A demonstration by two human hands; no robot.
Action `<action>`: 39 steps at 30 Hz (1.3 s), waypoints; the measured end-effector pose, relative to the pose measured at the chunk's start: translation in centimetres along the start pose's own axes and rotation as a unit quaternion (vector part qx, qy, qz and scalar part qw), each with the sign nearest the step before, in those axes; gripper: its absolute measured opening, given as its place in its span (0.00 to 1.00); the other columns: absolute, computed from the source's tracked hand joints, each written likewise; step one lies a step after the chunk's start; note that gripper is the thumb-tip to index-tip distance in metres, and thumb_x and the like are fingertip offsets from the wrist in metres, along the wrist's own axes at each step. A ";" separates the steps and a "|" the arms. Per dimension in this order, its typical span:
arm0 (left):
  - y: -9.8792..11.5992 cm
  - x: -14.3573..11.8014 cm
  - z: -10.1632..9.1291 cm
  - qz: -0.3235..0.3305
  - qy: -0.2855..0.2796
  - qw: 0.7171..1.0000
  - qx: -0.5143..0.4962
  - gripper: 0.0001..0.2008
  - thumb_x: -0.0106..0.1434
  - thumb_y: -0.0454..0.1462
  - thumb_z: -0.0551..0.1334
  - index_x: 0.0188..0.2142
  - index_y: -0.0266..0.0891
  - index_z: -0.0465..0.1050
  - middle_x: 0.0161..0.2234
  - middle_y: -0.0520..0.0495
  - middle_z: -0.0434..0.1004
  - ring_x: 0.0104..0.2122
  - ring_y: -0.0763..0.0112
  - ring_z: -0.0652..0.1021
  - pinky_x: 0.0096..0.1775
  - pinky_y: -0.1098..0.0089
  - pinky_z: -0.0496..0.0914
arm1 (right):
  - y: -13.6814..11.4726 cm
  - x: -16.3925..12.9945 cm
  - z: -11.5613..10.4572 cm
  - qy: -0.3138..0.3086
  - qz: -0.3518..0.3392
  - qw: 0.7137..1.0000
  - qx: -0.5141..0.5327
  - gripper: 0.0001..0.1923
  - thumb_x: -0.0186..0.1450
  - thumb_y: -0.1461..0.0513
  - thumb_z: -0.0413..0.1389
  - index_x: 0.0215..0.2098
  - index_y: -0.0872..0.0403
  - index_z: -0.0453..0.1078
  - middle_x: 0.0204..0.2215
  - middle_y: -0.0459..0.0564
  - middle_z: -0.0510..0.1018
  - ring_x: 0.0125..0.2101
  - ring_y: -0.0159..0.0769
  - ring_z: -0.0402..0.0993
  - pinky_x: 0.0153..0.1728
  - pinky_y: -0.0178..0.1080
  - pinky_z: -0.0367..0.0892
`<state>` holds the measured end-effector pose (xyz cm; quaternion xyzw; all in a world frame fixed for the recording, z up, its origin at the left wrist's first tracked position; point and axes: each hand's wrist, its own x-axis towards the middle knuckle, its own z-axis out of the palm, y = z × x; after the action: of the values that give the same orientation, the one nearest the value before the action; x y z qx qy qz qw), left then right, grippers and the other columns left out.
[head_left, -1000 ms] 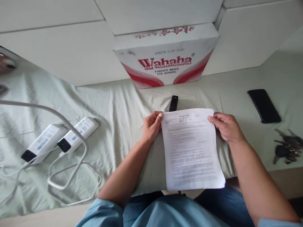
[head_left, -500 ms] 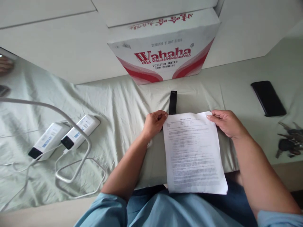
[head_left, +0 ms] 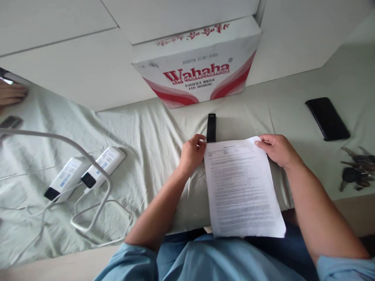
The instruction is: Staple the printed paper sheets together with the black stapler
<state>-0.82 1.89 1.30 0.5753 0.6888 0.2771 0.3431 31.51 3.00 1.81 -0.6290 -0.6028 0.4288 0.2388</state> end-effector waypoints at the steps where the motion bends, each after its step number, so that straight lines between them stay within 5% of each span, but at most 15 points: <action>1: 0.1 0.0 0.1 0.001 0.005 1.000 0.007 0.13 0.69 0.31 0.63 0.48 0.39 0.86 0.32 0.48 0.87 0.29 0.68 0.81 0.40 0.68 0.73 | 0.2 0.1 0.0 0.008 -0.005 1.000 0.000 0.23 0.64 0.42 0.66 0.24 0.50 0.71 0.20 0.43 0.70 0.24 0.34 0.63 0.26 0.38 0.57; 6: 0.1 0.5 0.9 0.039 0.004 0.999 0.036 0.14 0.71 0.31 0.62 0.45 0.40 0.89 0.43 0.42 0.92 0.34 0.63 0.85 0.45 0.64 0.77 | 1.5 0.6 0.1 0.049 -0.020 0.998 0.018 0.18 0.65 0.46 0.66 0.29 0.50 0.76 0.22 0.43 0.74 0.24 0.35 0.67 0.26 0.38 0.60; 18: -0.5 1.9 1.4 0.079 0.010 0.995 0.065 0.11 0.66 0.30 0.63 0.38 0.40 0.86 0.33 0.44 0.87 0.32 0.62 0.82 0.41 0.64 0.76 | 1.8 1.8 -0.5 0.131 -0.051 0.989 -0.053 0.14 0.66 0.51 0.62 0.39 0.50 0.85 0.31 0.47 0.86 0.30 0.40 0.77 0.36 0.43 0.68; 23: -1.6 1.4 1.2 0.247 0.136 0.957 0.067 0.20 0.74 0.31 0.57 0.59 0.40 0.82 0.58 0.36 0.85 0.58 0.56 0.83 0.61 0.54 0.77 | 1.4 1.8 -0.7 0.133 -0.044 0.988 -0.064 0.13 0.67 0.52 0.62 0.39 0.50 0.85 0.29 0.47 0.85 0.29 0.40 0.75 0.35 0.43 0.67; 27: -2.3 1.1 1.1 0.350 0.055 0.931 0.088 0.21 0.81 0.39 0.57 0.68 0.43 0.78 0.71 0.37 0.78 0.74 0.55 0.74 0.73 0.49 0.67 | 1.4 1.6 -0.7 0.140 -0.043 0.987 -0.069 0.12 0.67 0.52 0.62 0.39 0.50 0.85 0.28 0.46 0.84 0.29 0.39 0.75 0.35 0.43 0.67; 36: -2.9 2.5 -0.1 0.329 -0.028 0.937 0.117 0.28 0.73 0.27 0.57 0.63 0.50 0.83 0.69 0.43 0.81 0.72 0.58 0.77 0.77 0.42 0.58 | 1.8 1.6 -0.7 0.135 -0.047 0.990 -0.016 0.12 0.66 0.49 0.66 0.37 0.48 0.83 0.30 0.46 0.83 0.29 0.39 0.75 0.34 0.42 0.69; 39: -2.7 2.5 0.2 0.288 -0.042 0.957 0.000 0.22 0.77 0.32 0.57 0.60 0.49 0.85 0.68 0.41 0.82 0.71 0.58 0.79 0.74 0.48 0.66 | 1.3 1.3 -1.2 0.030 -0.029 0.999 0.028 0.17 0.65 0.44 0.68 0.34 0.48 0.82 0.28 0.45 0.82 0.28 0.38 0.74 0.32 0.40 0.68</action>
<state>-2.56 3.79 -1.33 0.7602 0.4790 0.3400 0.2777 33.07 4.26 1.04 -0.6168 -0.6015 0.4193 0.2863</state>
